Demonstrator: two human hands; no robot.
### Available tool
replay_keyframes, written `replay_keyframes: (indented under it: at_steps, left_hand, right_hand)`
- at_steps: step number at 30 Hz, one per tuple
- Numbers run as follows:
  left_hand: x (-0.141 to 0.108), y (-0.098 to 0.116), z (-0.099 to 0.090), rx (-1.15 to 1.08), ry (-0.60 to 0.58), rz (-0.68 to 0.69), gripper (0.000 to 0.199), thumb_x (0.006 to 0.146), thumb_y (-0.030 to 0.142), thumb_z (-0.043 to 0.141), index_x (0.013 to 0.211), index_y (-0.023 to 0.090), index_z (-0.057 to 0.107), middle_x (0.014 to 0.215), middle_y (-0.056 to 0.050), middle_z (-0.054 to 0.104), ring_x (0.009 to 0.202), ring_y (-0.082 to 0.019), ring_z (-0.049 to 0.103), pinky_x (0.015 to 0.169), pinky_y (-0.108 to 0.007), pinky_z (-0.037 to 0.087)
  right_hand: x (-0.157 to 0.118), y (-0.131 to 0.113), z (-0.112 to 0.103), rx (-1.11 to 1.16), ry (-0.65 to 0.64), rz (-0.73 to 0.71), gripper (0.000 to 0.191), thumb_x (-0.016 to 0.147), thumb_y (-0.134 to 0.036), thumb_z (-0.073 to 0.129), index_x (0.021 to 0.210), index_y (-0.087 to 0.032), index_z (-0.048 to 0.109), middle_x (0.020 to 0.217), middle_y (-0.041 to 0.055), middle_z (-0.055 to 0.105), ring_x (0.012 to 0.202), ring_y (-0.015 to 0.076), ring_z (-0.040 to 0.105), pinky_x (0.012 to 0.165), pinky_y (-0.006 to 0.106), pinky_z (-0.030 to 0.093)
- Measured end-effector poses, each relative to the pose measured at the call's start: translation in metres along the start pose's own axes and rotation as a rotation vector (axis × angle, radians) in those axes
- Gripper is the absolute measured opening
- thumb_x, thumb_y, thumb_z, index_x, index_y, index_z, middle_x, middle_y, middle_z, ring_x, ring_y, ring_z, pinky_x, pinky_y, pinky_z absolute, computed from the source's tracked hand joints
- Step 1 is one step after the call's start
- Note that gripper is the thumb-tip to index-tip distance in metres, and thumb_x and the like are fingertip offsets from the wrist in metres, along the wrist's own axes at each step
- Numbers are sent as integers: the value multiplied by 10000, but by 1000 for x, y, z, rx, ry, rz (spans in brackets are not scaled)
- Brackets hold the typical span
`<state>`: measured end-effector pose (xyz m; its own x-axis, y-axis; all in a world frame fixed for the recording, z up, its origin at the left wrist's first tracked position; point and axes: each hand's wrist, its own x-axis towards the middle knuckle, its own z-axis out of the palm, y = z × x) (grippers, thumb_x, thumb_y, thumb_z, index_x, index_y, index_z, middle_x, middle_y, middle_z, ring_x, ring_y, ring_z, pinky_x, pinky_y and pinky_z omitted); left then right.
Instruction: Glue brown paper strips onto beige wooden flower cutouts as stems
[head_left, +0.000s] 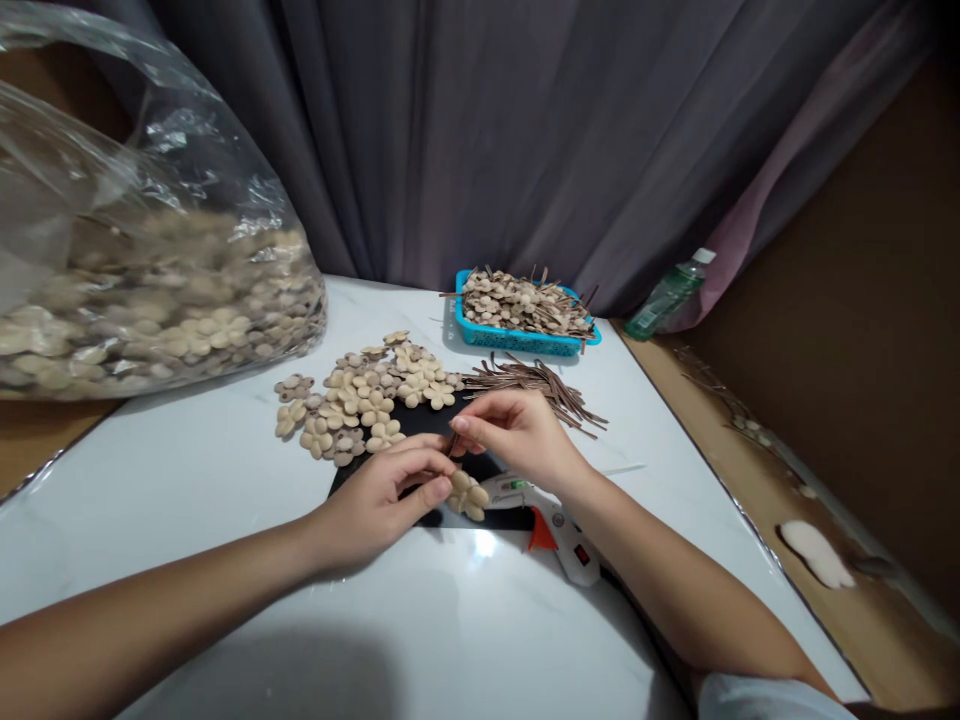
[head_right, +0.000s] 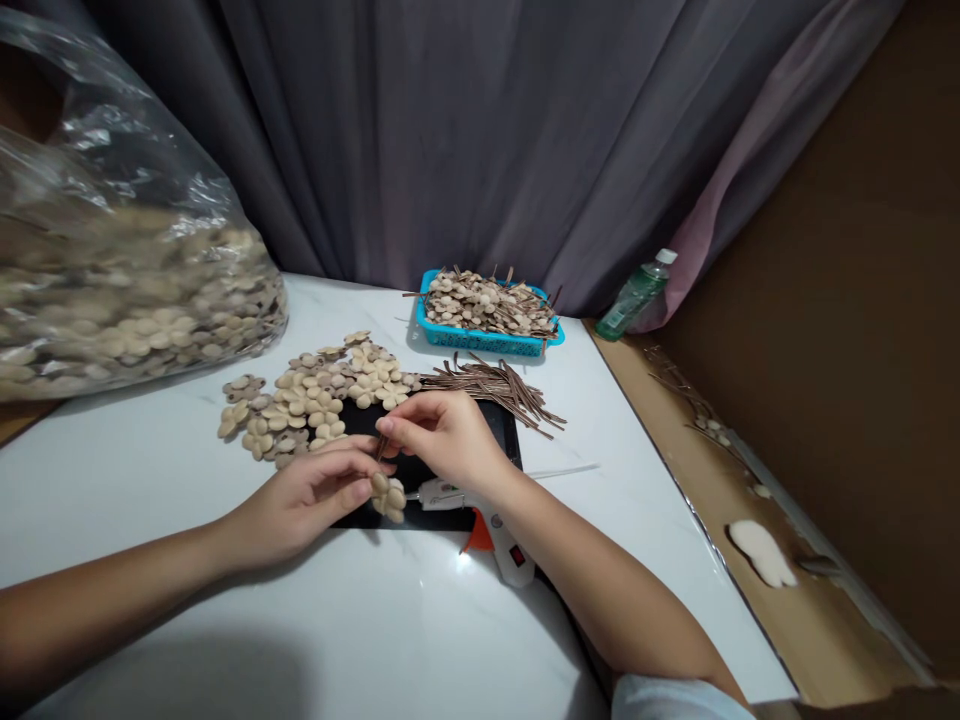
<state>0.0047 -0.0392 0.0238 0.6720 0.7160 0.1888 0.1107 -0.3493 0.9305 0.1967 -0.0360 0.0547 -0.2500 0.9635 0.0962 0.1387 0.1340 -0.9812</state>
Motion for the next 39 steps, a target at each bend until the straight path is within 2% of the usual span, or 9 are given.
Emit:
replay_keyframes:
  at_steps: [5, 10, 14, 17, 21, 26, 30, 35, 39]
  left_hand:
    - [0, 0, 0, 223, 66, 71, 137, 900, 217, 500, 922, 193, 633, 1045, -38, 607, 1009, -152, 563, 890, -250, 419]
    - [-2, 2, 1, 238, 93, 78, 131, 899, 208, 494, 887, 174, 620, 932, -29, 631, 907, -141, 583, 809, -233, 439]
    - [-3, 2, 1, 242, 89, 75, 134, 897, 198, 492, 877, 164, 620, 908, -31, 632, 866, -134, 585, 770, -226, 444]
    - [-3, 1, 2, 246, 69, 77, 130, 895, 192, 492, 884, 166, 619, 912, -31, 634, 875, -135, 588, 775, -225, 445]
    - [-4, 0, 1, 262, 39, 84, 142, 894, 198, 485, 887, 174, 624, 975, -46, 626, 940, -156, 584, 827, -247, 443]
    - [-3, 2, 0, 293, -28, 87, 148, 882, 202, 483, 901, 174, 628, 1090, -75, 575, 1021, -188, 560, 880, -278, 442]
    - [-4, 3, 0, 295, -73, 86, 153, 880, 195, 478, 889, 177, 630, 1135, -85, 540, 1050, -200, 544, 916, -304, 444]
    - [-6, 0, 0, 212, -156, 148, 162, 870, 176, 490, 906, 171, 648, 1234, -104, 490, 1134, -227, 512, 1006, -365, 416]
    - [-7, 0, 0, 206, -177, 160, 167, 870, 173, 488, 901, 164, 652, 1267, -111, 468, 1164, -233, 499, 1020, -369, 411]
  right_hand:
    - [-2, 2, 5, -69, 19, 19, 245, 761, -379, 671, 729, -136, 674, 664, 45, 690, 621, 149, 648, 566, 235, 506]
    - [-2, -1, 0, -161, -37, 15, 254, 804, -379, 615, 740, -137, 660, 638, 24, 656, 561, 112, 576, 528, 215, 453]
    - [-1, -1, -8, -221, -147, 71, 285, 790, -413, 619, 773, -131, 652, 636, 12, 618, 546, 103, 535, 501, 209, 421]
    - [-1, 1, -10, -280, -171, 70, 267, 815, -395, 585, 788, -136, 643, 646, 12, 617, 555, 104, 536, 497, 206, 407]
    - [-1, 4, -12, -414, -141, 28, 245, 852, -361, 529, 792, -152, 642, 650, 13, 629, 595, 120, 566, 526, 215, 414]
    - [0, 0, -21, -500, -34, -9, 262, 862, -376, 511, 765, -160, 622, 652, 17, 630, 596, 134, 574, 536, 233, 425]
    - [0, -3, -27, -523, 18, -39, 254, 858, -368, 519, 743, -160, 608, 646, 15, 620, 598, 137, 574, 543, 240, 434]
    - [0, -1, -30, -510, 64, -33, 273, 853, -398, 523, 751, -161, 612, 639, 18, 631, 577, 137, 572, 535, 245, 444]
    - [1, -1, -33, -458, 69, -20, 290, 862, -409, 511, 758, -159, 612, 636, 23, 638, 562, 135, 576, 528, 246, 455]
